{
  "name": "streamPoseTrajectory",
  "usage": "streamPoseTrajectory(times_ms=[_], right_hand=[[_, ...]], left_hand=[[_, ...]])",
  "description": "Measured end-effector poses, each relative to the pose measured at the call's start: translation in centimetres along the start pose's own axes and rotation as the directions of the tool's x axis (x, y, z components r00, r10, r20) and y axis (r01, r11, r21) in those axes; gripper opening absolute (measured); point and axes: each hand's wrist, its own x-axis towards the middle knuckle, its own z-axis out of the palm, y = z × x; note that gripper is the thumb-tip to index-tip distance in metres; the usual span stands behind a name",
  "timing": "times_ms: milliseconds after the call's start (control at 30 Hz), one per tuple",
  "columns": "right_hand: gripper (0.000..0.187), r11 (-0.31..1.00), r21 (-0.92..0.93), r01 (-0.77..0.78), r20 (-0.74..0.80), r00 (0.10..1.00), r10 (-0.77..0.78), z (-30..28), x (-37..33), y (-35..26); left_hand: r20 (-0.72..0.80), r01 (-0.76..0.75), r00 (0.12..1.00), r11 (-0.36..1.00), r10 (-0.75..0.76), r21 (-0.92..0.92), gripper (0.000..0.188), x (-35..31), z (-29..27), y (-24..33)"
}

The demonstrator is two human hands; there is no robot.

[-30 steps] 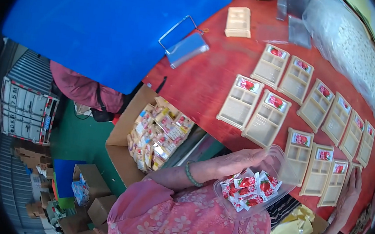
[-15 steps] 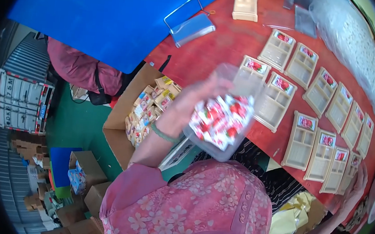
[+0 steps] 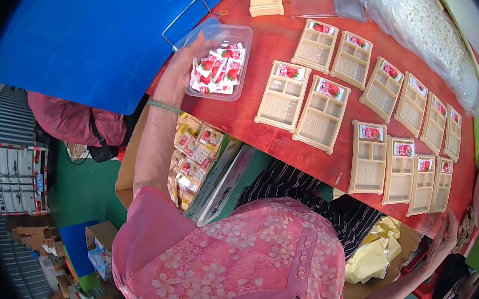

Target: The person is manually placing small pink packets and white rectangular items into specific compartments of yellow plastic trays.

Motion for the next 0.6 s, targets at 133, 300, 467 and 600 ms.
streamPoseTrajectory(times_ms=[133,300,467,600], right_hand=[[0.022,0.996,0.045,-0.074,-0.001,0.997,0.074,0.3,-0.6,-0.5],[0.025,0.984,-0.062,-0.169,0.033,0.985,0.171,0.7,-0.8,-1.7],[0.024,0.983,0.02,-0.181,0.044,0.983,0.18,1.4,-0.6,-3.5],[0.025,0.984,0.024,-0.177,0.075,0.982,0.174,2.0,0.0,-3.0]], left_hand=[[-0.018,0.0,1.0,0.999,0.001,0.038,0.058,2.6,0.7,1.8],[-0.096,-0.018,0.994,0.966,0.044,0.257,0.063,5.5,-0.7,3.8],[-0.164,0.037,0.986,0.92,0.03,0.391,0.065,7.9,-0.7,5.2],[-0.263,0.03,0.944,0.743,0.198,0.669,0.062,9.8,-2.4,6.8]])
